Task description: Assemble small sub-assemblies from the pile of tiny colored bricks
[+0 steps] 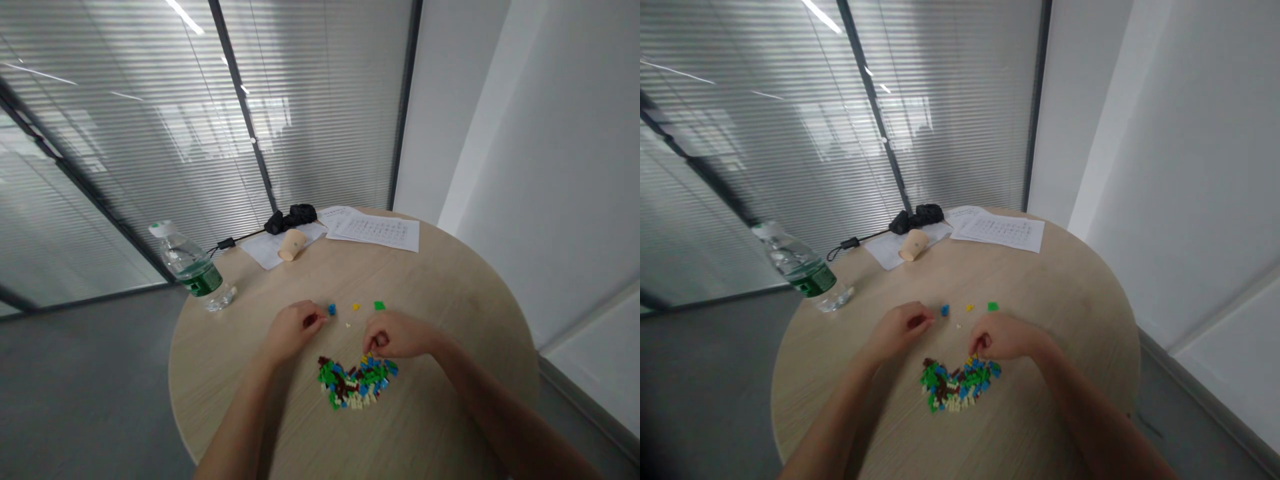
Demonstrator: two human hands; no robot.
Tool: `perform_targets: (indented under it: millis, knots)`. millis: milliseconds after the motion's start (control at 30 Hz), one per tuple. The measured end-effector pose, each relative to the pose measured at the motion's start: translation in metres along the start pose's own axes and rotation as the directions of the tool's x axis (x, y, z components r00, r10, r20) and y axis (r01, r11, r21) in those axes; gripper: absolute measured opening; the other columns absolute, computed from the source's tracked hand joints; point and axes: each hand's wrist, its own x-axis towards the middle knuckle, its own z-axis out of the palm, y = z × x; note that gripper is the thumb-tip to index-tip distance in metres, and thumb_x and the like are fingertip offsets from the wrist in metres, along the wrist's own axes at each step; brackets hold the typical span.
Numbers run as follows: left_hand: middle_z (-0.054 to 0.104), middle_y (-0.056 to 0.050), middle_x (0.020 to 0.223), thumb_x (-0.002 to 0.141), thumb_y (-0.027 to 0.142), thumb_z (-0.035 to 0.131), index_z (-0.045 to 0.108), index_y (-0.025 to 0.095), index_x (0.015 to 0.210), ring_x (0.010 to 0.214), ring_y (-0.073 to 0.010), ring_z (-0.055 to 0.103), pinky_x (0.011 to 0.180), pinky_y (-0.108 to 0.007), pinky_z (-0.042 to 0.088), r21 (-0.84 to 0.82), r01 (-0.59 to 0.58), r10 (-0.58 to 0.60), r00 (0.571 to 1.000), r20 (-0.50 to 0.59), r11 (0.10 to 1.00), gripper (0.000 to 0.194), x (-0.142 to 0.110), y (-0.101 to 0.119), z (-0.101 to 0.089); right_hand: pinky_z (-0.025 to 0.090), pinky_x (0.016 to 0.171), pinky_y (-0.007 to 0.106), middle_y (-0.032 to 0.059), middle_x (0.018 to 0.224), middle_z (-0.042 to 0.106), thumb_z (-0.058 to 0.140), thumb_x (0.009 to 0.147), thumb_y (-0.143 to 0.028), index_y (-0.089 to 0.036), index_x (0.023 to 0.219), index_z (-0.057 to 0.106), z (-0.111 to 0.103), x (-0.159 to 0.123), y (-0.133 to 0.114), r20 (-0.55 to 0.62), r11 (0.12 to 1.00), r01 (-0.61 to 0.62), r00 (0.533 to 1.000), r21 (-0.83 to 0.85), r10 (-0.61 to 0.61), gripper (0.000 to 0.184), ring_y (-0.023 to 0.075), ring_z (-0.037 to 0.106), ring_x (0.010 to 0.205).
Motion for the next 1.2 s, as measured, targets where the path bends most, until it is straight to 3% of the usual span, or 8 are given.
perform_targets:
  millis: [167,367,467,567,633,800,1200]
  knots:
    - [0.065,-0.002,0.084,0.083,0.025,0.049,0.066,0.02,0.085,0.073,-0.0136,0.056,0.065,-0.022,0.038,-0.004,-0.016,0.016,0.999,0.047,1.0,0.017,0.0,0.005,0.005,0.043,0.056,0.02,0.0004,0.067,0.067,0.063,0.068,-0.011,-0.019,0.074,0.074,0.002,0.002,0.0,0.001,1.0,0.006,1.0,0.016,-0.006,0.015,0.0109,0.057,0.059]
    - [0.065,-0.001,0.083,0.083,0.025,0.05,0.067,0.019,0.084,0.072,-0.0131,0.055,0.066,-0.022,0.038,-0.042,-0.02,0.021,1.0,0.023,0.999,0.018,0.0,0.003,0.004,0.039,0.052,0.019,-0.0006,0.067,0.064,0.065,0.07,-0.011,-0.018,0.074,0.071,0.001,0.002,0.004,-0.023,0.999,-0.039,0.999,0.007,0.039,0.01,0.0099,0.054,0.057]
    - [0.064,-0.001,0.081,0.083,0.024,0.05,0.066,0.018,0.085,0.069,-0.0122,0.054,0.065,-0.022,0.038,-0.094,-0.049,0.051,0.998,0.021,0.994,0.018,0.0,0.004,0.005,0.041,0.058,0.021,0.0003,0.072,0.063,0.061,0.078,-0.016,-0.018,0.078,0.069,-0.001,0.004,0.007,-0.209,0.999,-0.032,0.978,-0.044,0.022,0.008,0.0109,0.054,0.062]
    - [0.062,-0.001,0.077,0.082,0.022,0.05,0.066,0.017,0.084,0.067,-0.0117,0.052,0.063,-0.021,0.038,-0.143,-0.073,0.08,0.996,0.039,0.987,0.017,0.001,0.008,0.008,0.043,0.069,0.026,0.0036,0.08,0.064,0.058,0.085,-0.021,-0.017,0.083,0.068,-0.001,0.009,0.01,-0.445,0.984,-0.09,0.895,-0.155,0.012,0.011,0.0145,0.056,0.075]
    - [0.061,-0.001,0.074,0.081,0.021,0.05,0.066,0.017,0.083,0.065,-0.0113,0.051,0.061,-0.021,0.037,-0.164,-0.084,0.094,0.994,0.06,0.983,0.017,0.001,0.011,0.01,0.043,0.076,0.03,0.0057,0.083,0.065,0.057,0.086,-0.021,-0.017,0.084,0.067,0.002,0.013,0.013,-0.516,0.959,-0.139,0.857,-0.246,-0.008,0.012,0.0174,0.056,0.083]
    - [0.061,0.0,0.073,0.078,0.017,0.051,0.066,0.017,0.08,0.064,-0.0107,0.052,0.06,-0.02,0.037,-0.172,-0.091,0.111,0.987,0.115,0.981,0.015,0.002,0.016,0.015,0.042,0.079,0.033,0.0079,0.085,0.066,0.055,0.087,-0.022,-0.017,0.083,0.068,0.011,0.022,0.018,-0.521,0.912,-0.197,0.853,-0.36,-0.021,0.014,0.0206,0.054,0.088]
    - [0.062,0.0,0.074,0.08,0.018,0.05,0.066,0.017,0.08,0.065,-0.0112,0.053,0.061,-0.021,0.037,-0.166,-0.105,0.123,0.987,0.1,0.98,0.016,0.002,0.015,0.015,0.044,0.077,0.033,0.0071,0.086,0.071,0.059,0.084,-0.018,-0.018,0.085,0.071,0.012,0.027,0.021,-0.512,0.897,-0.287,0.855,-0.337,0.082,0.012,0.0206,0.057,0.086]
